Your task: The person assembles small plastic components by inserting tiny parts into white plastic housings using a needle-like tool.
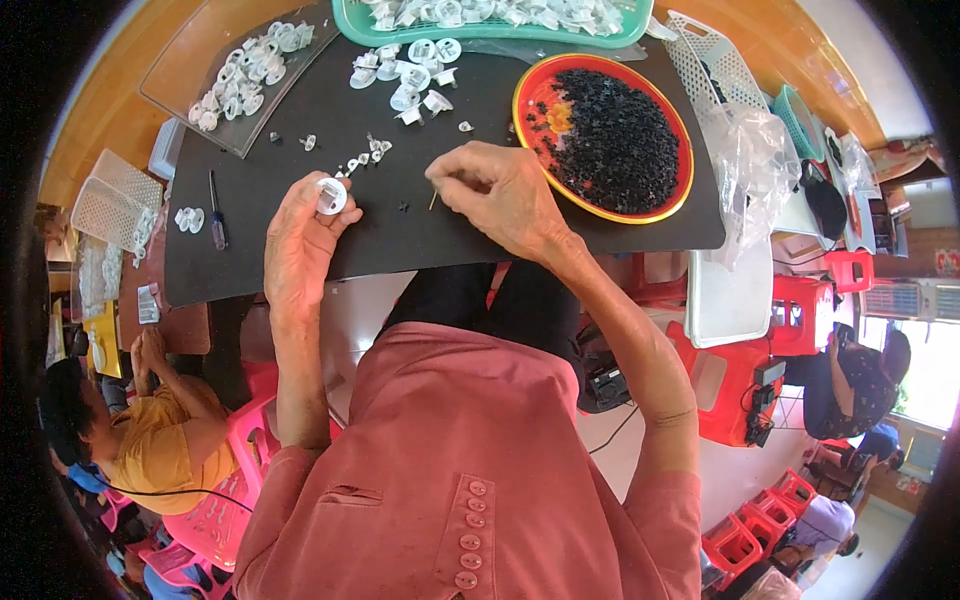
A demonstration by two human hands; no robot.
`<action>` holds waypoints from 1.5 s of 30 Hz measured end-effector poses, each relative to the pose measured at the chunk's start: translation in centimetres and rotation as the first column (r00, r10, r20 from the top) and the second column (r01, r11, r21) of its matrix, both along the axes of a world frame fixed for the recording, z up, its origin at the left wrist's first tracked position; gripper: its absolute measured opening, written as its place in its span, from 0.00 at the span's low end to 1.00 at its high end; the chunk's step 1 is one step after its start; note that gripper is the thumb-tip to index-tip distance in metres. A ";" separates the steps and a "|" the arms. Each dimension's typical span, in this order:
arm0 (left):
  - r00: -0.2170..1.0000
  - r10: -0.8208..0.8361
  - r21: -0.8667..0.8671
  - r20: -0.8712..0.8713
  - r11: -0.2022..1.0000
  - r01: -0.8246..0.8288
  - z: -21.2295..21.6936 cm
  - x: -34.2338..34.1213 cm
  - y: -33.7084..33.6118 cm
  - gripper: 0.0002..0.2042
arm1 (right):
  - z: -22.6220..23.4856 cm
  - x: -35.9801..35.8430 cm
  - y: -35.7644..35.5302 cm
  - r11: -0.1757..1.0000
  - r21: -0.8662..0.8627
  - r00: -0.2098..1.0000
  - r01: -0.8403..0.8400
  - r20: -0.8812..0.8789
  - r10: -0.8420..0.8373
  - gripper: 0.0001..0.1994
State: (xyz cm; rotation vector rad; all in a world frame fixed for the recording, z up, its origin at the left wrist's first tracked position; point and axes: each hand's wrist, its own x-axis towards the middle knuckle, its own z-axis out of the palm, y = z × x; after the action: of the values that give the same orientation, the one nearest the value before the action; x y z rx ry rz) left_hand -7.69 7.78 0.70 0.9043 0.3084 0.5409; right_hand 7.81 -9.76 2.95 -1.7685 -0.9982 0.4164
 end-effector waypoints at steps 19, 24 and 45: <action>0.999 0.013 -0.009 -0.045 1.000 -0.013 -0.4 -0.2 0.1 0.14 | -0.2 -0.7 2.3 0.965 -0.106 0.904 -0.241 0.338 0.262 0.08; 1.000 0.010 -0.042 0.008 0.999 -0.010 -0.3 -0.1 0.1 0.12 | 0.3 -0.3 2.5 0.945 -0.166 0.865 -0.283 0.382 0.326 0.05; 0.999 0.040 -0.040 0.005 0.998 -0.040 -0.2 0.0 -0.2 0.11 | 1.9 -0.3 3.4 0.876 -0.348 0.783 -0.334 0.416 0.463 0.04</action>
State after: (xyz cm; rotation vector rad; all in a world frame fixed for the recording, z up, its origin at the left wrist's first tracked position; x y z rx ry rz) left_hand -7.74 7.56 0.49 0.8596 0.3316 0.5720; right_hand 7.51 -6.34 4.90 -1.9357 -1.7777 0.3800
